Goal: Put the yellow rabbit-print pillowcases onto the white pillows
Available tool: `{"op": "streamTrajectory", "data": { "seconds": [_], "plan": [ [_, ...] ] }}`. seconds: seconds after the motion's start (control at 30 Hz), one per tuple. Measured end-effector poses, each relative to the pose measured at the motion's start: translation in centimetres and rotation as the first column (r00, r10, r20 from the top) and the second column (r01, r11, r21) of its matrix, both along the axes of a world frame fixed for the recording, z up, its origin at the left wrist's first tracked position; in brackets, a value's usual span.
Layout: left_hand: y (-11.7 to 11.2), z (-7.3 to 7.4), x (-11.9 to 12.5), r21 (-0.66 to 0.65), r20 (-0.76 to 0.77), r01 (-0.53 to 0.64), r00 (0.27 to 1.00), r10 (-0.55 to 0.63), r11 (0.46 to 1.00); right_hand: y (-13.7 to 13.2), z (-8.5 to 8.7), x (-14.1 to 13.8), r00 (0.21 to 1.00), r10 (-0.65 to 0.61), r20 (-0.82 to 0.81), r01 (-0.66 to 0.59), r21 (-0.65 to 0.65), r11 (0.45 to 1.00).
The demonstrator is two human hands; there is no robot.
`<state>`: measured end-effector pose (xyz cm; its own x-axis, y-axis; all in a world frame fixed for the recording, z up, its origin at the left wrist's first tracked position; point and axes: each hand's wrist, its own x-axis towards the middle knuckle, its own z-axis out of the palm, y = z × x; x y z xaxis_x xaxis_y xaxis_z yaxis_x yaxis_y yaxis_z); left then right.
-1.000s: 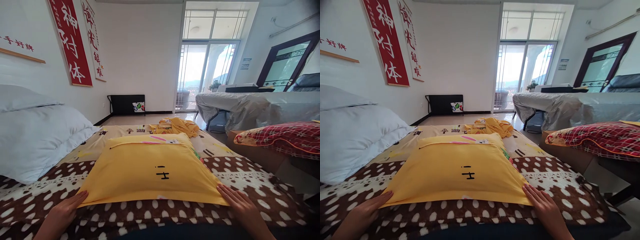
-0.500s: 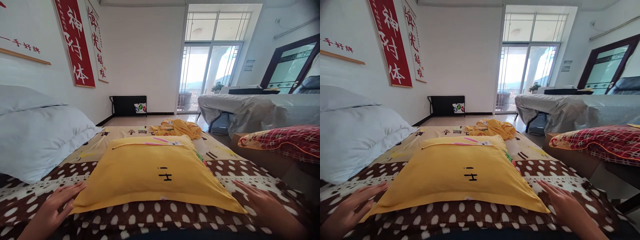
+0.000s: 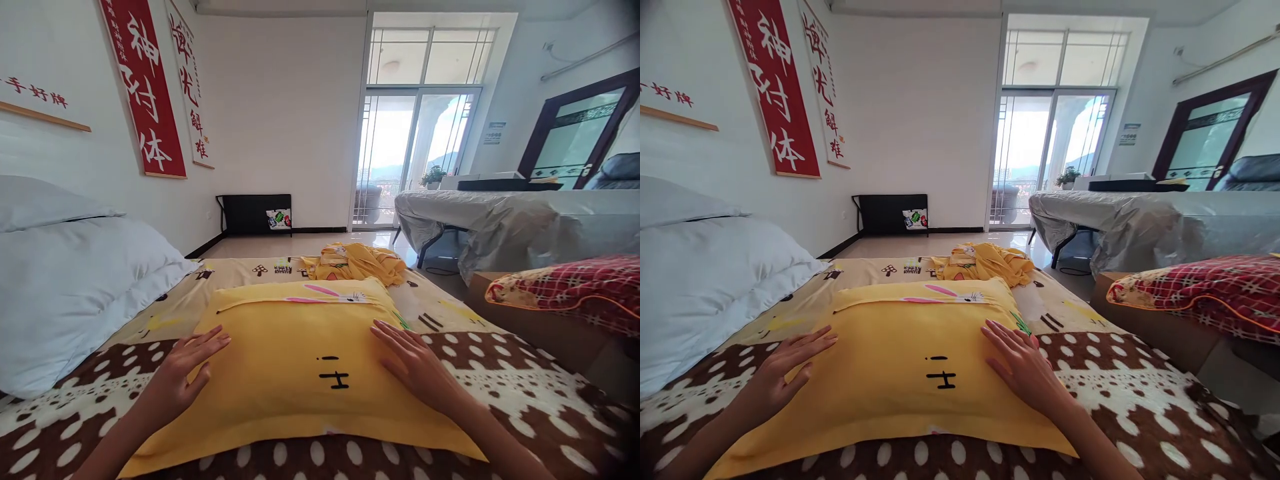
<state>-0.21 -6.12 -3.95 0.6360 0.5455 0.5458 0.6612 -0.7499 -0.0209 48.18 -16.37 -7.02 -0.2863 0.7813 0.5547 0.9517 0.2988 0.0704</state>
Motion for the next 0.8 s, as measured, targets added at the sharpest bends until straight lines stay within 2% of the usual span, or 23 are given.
{"op": "streamTrajectory", "data": {
  "seconds": [0.1,0.2,0.27,0.33,0.4,0.47,0.57,0.63,0.7,0.8],
  "plan": [
    [2.8,3.4,5.6,-0.102,-0.026,-0.083,0.996,0.08,0.991,5.8,3.7,-4.7,0.992,0.067,-0.106,-0.082,-0.142,0.987],
    [7.4,7.5,12.7,-0.253,-0.065,-0.202,0.979,0.192,0.946,13.0,6.7,-10.1,0.981,0.041,-0.189,-0.099,-0.308,0.946],
    [11.1,9.4,17.2,-0.298,-0.061,-0.217,0.976,0.208,0.929,17.6,7.7,-13.3,0.984,0.024,-0.178,-0.085,-0.347,0.934],
    [14.3,9.9,20.5,-0.351,-0.07,-0.232,0.973,0.222,0.907,21.1,7.8,-15.4,0.986,0.0,-0.164,-0.062,-0.373,0.926],
    [16.8,8.7,22.0,-0.406,-0.088,-0.222,0.975,0.204,0.887,23.3,7.2,-15.7,0.987,-0.011,-0.159,-0.053,-0.393,0.918],
    [18.5,6.0,21.7,-0.453,-0.094,-0.191,0.981,0.167,0.871,24.4,6.3,-14.1,0.985,-0.013,-0.17,-0.06,-0.419,0.906],
    [20.4,1.6,18.6,-0.514,-0.069,-0.17,0.985,0.156,0.841,24.8,4.7,-9.2,0.976,-0.075,-0.203,-0.03,-0.469,0.883],
    [22.0,-0.4,15.9,-0.56,-0.065,-0.192,0.98,0.188,0.806,24.7,3.8,-5.9,0.965,-0.142,-0.219,0.013,-0.501,0.865],
    [23.7,-1.4,13.2,-0.609,-0.083,-0.232,0.97,0.23,0.759,24.7,3.3,-3.5,0.956,-0.185,-0.228,0.037,-0.533,0.845],
    [25.6,-2.3,10.1,-0.661,-0.113,-0.285,0.952,0.284,0.694,25.0,3.0,-1.9,0.947,-0.217,-0.236,0.041,-0.582,0.812]
  ]
}}
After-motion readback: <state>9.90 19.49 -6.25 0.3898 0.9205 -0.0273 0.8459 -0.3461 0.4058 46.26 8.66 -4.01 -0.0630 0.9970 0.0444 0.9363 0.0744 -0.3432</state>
